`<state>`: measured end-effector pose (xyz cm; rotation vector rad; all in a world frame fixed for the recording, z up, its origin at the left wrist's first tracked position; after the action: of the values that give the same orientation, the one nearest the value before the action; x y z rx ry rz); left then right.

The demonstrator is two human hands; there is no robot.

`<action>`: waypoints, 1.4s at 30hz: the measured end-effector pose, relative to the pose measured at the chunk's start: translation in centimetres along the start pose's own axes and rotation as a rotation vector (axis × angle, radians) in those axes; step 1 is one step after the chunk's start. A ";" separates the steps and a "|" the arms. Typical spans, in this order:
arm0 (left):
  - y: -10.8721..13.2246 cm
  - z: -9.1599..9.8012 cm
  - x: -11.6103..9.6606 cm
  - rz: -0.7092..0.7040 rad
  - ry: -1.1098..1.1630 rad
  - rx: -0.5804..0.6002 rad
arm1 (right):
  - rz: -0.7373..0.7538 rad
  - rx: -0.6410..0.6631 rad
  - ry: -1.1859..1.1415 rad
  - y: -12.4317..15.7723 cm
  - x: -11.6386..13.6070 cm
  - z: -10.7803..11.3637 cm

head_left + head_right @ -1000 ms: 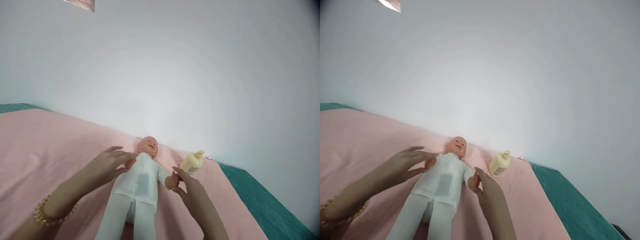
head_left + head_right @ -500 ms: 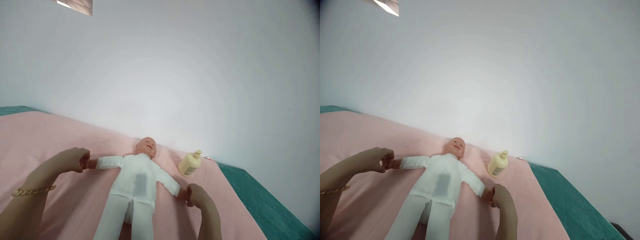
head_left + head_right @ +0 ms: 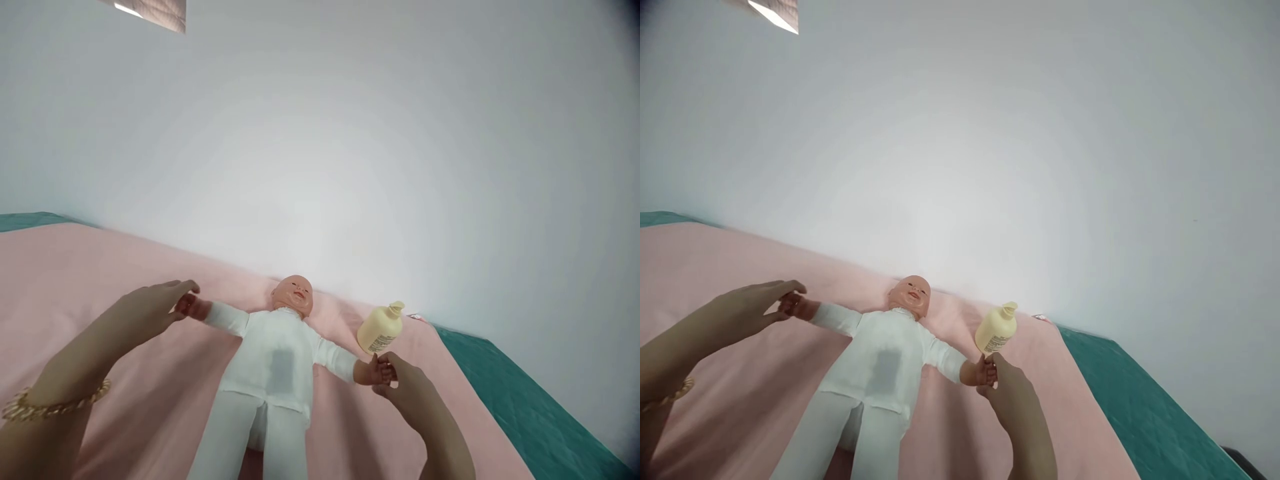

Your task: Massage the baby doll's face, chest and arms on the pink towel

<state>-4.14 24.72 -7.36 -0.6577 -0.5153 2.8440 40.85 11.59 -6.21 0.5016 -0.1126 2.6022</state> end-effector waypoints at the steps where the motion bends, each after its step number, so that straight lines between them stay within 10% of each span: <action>1: 0.1 0.7 -1.2 -0.018 0.008 -0.043 | 0.013 -0.020 0.003 0.5 0.7 0.4; 6: 1.7 1.6 -9.7 -0.283 0.182 -0.090 | 0.133 -0.088 0.035 3.4 5.8 0.9; 11: 4.7 -1.0 -16.8 -0.606 0.179 0.114 | 0.321 -0.032 0.149 6.2 11.0 -2.2; 25: 7.6 -4.0 -20.5 -0.863 0.043 -0.016 | 0.512 0.033 0.177 7.4 13.9 -6.1; 33: 4.6 -0.4 -16.2 -0.609 0.034 -0.008 | 0.392 -0.067 0.089 5.6 11.1 -1.8; 42: -0.3 0.8 -1.0 -0.032 -0.032 -0.027 | 0.097 0.009 0.066 1.8 2.8 -1.0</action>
<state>-3.56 24.50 -6.14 -0.6037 -0.5657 2.8266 37.35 11.39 -6.03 0.4224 -0.1062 2.7120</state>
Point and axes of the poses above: each hand's wrist, its own y-axis away from the middle knuckle, its own z-axis out of the back of the hand, x = y × z, the point moved 9 cm from there along -y, towards the middle knuckle, and after that the axes turned 13 degrees about -x, right-handed, at the moved point
